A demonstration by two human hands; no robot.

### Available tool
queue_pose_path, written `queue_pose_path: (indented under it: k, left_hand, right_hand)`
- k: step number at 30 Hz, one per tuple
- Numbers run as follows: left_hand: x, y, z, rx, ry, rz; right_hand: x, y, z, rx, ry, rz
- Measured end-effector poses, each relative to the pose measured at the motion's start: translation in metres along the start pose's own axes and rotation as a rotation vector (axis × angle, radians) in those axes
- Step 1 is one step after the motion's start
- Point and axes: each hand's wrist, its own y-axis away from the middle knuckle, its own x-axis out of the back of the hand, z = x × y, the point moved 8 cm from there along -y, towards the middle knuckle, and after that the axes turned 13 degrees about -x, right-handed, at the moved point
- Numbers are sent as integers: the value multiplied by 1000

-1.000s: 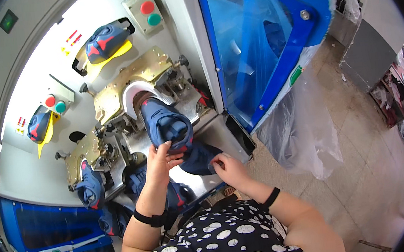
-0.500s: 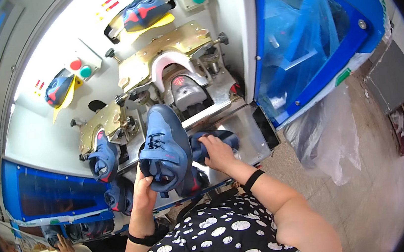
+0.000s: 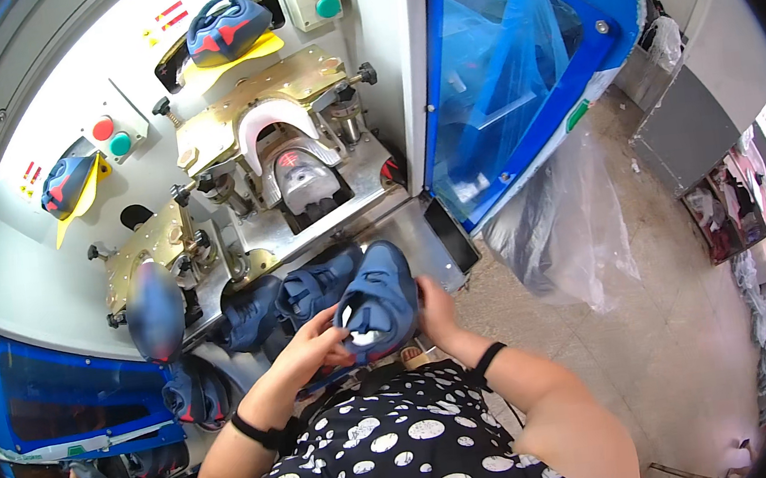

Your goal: Operating a shoe manufacturing machine to shape or assemble shoe components.

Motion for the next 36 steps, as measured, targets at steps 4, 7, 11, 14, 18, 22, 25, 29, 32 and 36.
queue_pose_path:
  k: [4, 7, 11, 14, 18, 22, 25, 29, 32, 36]
  left_hand:
    - [-29, -61, -24, 7, 98, 37]
    - [-36, -82, -34, 67, 222, 82]
    - [-39, -67, -16, 15, 137, -23]
    - [-34, -41, 22, -63, 14, -104]
    - [-24, -5, 81, -292, -181, -37]
    - [-11, 44, 104, -460, -91, 21]
    - [5, 73, 95, -459, -77, 50]
    - [37, 99, 77, -451, 23, 189]
    - [56, 106, 70, -449, 69, 262]
    - [61, 90, 66, -443, 168, 194]
  right_hand:
    - [48, 2, 33, -150, -324, 98]
    - [52, 3, 25, -217, -494, 21]
    - [68, 7, -61, 42, -243, 130]
    - [74, 5, -167, 382, -125, 189]
    - [65, -48, -340, 935, -106, 236]
    - [36, -128, -478, 1022, 214, 426]
    - [11, -186, -504, 761, 377, 176]
    - [6, -187, -492, 697, 327, 300]
    - [8, -133, -449, 814, 181, 251]
    - [-1, -10, -353, 862, 198, 201]
